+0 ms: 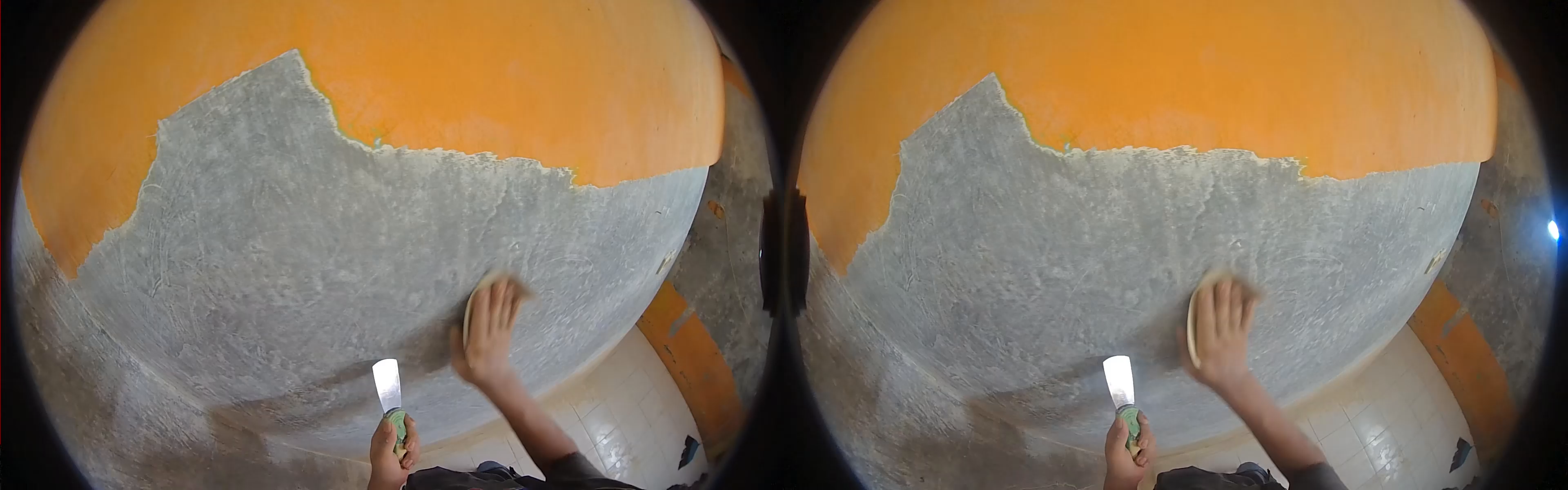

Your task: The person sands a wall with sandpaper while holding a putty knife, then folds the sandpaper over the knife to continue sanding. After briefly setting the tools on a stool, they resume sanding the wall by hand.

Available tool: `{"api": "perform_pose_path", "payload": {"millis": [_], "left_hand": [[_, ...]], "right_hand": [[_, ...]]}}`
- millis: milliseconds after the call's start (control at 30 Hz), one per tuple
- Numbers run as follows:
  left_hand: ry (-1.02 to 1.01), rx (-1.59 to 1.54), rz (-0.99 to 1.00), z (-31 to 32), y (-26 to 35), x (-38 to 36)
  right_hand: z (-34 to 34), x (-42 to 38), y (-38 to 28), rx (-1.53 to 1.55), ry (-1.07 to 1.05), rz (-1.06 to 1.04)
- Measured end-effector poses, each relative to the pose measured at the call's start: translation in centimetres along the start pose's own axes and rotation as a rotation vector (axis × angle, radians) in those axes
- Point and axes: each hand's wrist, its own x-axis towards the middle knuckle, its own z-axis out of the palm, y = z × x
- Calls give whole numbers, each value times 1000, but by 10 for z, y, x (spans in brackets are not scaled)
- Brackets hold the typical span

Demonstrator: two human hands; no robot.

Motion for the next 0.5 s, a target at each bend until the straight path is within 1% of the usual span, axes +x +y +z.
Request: {"api": "perform_pose_path", "payload": {"millis": [33, 100, 167, 200, 267, 300, 367, 400, 433, 467, 500], "left_hand": [[1, -40, 8, 7, 0, -1], [-2, -72, 12, 13, -2, -1], [18, -70, -44, 12, -8, 0], [12, -68, -44, 13, -10, 1], [116, -28, -96, 16, -14, 3], [116, -30, -95, 19, -13, 5], [3, -51, -14, 28, -13, 5], [11, -59, -14, 29, -15, 6], [-29, -71, -22, 28, -18, 10], [-68, -81, -32, 30, -22, 12], [-63, -85, -34, 34, -24, 12]], "right_hand": [[-21, 32, 2, 0, 92, 24], [-46, 61, 7, 24, 78, 33], [-42, 47, 7, 3, 52, 39], [-30, 25, 8, 7, 39, 32], [-16, -10, 11, 11, 28, 23], [-16, -16, 10, 33, -11, 26], [-21, -17, 17, 61, -63, 31], [-33, 7, 22, 49, -28, -15], [-45, 31, 27, 38, 7, -62], [-59, 53, 29, 10, 23, -65], [-67, 69, 31, -19, 41, -66]]}}
